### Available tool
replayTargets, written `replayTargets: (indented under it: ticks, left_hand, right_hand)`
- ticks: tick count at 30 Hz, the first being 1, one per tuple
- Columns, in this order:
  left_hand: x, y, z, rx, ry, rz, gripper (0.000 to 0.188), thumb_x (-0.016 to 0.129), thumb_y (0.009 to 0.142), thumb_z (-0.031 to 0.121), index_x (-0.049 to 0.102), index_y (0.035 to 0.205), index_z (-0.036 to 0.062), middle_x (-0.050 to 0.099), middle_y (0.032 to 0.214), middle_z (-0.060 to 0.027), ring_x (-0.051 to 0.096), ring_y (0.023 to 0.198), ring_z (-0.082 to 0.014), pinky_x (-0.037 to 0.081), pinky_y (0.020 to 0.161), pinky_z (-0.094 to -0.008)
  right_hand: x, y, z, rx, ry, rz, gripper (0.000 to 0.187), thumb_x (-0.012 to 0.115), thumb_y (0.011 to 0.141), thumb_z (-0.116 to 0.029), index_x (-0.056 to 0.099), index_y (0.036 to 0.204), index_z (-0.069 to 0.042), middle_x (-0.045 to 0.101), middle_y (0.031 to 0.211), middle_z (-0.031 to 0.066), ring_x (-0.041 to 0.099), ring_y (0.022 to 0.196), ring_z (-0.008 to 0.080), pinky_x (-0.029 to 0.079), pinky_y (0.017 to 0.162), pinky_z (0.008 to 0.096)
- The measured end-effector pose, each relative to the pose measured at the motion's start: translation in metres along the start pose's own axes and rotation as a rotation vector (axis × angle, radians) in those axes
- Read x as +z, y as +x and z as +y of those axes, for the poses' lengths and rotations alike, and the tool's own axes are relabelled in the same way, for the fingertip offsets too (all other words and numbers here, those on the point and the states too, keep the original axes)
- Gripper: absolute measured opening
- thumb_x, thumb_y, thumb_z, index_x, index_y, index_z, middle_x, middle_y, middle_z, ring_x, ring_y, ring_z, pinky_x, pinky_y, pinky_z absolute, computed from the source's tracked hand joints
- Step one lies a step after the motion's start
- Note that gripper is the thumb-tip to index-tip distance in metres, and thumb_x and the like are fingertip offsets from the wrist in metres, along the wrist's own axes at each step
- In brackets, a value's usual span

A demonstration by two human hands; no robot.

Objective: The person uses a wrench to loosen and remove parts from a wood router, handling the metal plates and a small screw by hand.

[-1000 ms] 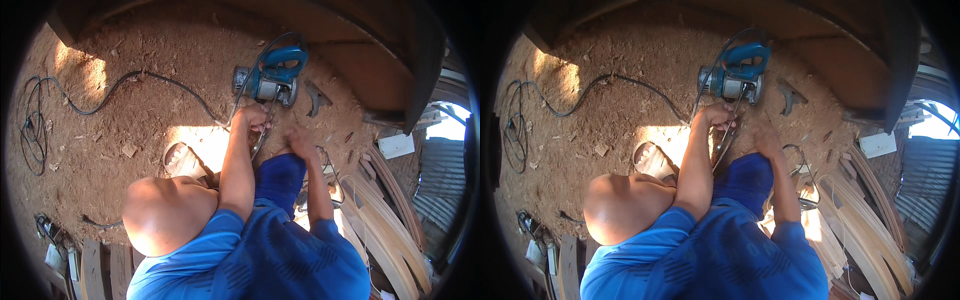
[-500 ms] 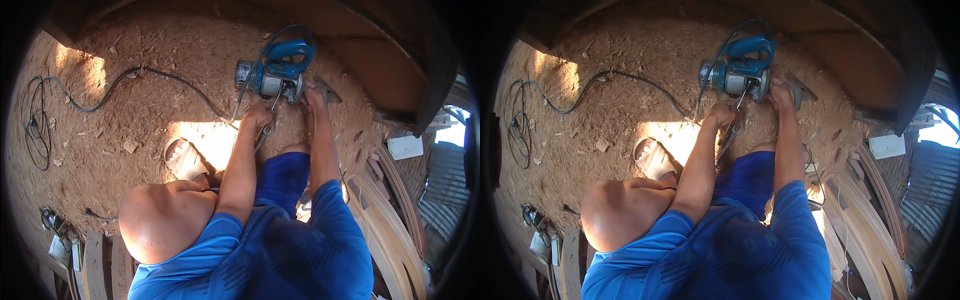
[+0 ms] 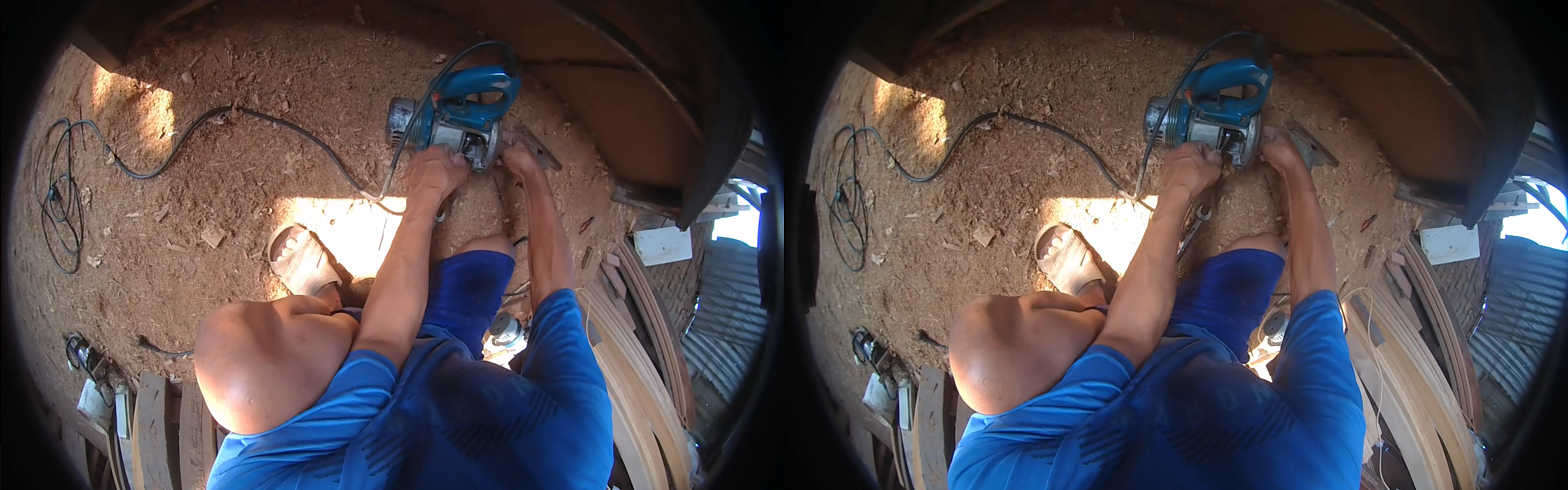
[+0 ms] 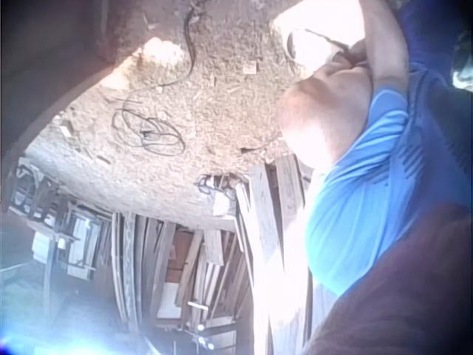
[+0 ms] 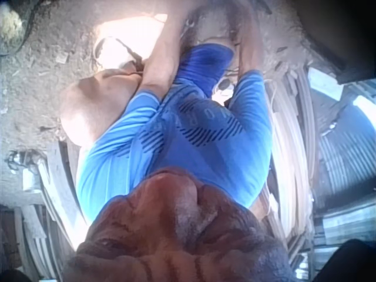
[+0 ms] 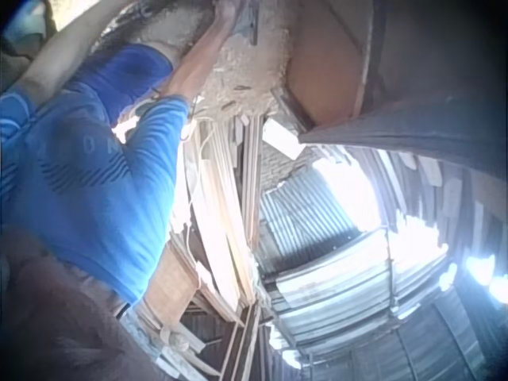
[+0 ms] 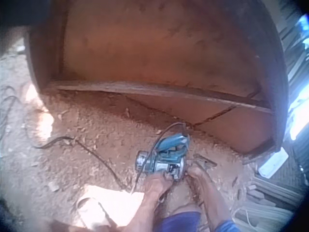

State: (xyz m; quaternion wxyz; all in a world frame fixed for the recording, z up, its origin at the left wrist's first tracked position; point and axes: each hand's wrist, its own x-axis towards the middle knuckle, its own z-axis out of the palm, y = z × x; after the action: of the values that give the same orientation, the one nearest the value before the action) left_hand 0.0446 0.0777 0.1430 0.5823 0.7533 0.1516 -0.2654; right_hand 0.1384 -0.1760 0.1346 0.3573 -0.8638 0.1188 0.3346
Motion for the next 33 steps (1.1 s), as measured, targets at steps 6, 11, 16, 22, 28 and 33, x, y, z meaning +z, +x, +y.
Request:
replayTargets:
  ticks: [6,11,16,22,28,33]
  left_hand:
    - [0.008,-0.006,0.016,0.255,0.105,0.364,0.024,0.070,0.076,0.018,0.074,0.101,0.0160,0.055,0.132,-0.0207,0.046,0.128,-0.0405,0.037,0.102,-0.0533]
    - [0.039,0.006,0.029,0.394,0.225,0.590,0.028,0.074,0.071,0.013,0.073,0.098,0.0201,0.031,0.148,-0.0237,0.024,0.137,-0.0473,0.023,0.108,-0.0581]
    - [0.060,0.010,0.004,0.451,0.443,0.575,0.031,0.074,0.070,0.011,0.073,0.099,0.0211,0.009,0.158,-0.0281,0.019,0.138,-0.0511,0.020,0.111,-0.0587]
    - [0.069,0.027,0.001,0.510,0.693,0.610,0.042,0.070,0.074,0.007,0.073,0.111,0.0252,0.003,0.159,-0.0307,0.020,0.137,-0.0529,0.023,0.109,-0.0572]
    - [0.057,0.046,-0.027,0.706,0.914,0.649,0.076,0.052,0.087,0.057,0.032,0.153,0.0242,0.015,0.155,-0.0341,0.021,0.136,-0.0430,0.022,0.109,-0.0491]
    - [0.073,0.059,-0.033,0.745,0.660,0.680,0.091,0.050,0.088,0.064,0.023,0.155,0.0087,0.017,0.154,-0.0316,0.024,0.133,-0.0378,0.021,0.109,-0.0473]
  right_hand:
    - [0.029,-0.021,-0.026,0.048,0.274,0.021,0.019,0.052,0.092,-0.005,0.070,0.097,-0.007,0.066,0.085,-0.0008,0.056,0.068,0.0090,0.044,0.058,0.0224]
    - [0.009,0.007,0.013,-0.084,0.185,-0.006,0.014,0.055,0.090,-0.009,0.062,0.079,-0.005,0.058,0.067,0.0027,0.052,0.056,0.0119,0.039,0.047,0.0290]
    - [0.020,-0.005,-0.008,-0.191,-0.097,0.071,0.012,0.054,0.086,-0.009,0.057,0.079,0.001,0.059,0.072,0.0123,0.057,0.067,0.0243,0.046,0.060,0.0392]
    - [0.023,-0.016,0.009,-0.612,-0.202,0.317,0.025,0.058,0.088,-0.012,0.058,0.106,0.005,0.061,0.109,0.0268,0.058,0.103,0.0438,0.046,0.089,0.0491]
    - [0.023,-0.024,0.007,-0.519,0.049,0.099,0.028,0.058,0.090,-0.009,0.056,0.113,0.005,0.059,0.109,0.0293,0.056,0.107,0.0474,0.045,0.094,0.0489]
    - [0.045,-0.003,0.039,-0.564,-0.045,0.086,0.033,0.052,0.096,-0.015,0.052,0.122,0.006,0.056,0.117,0.0305,0.056,0.111,0.0440,0.045,0.097,0.0467]
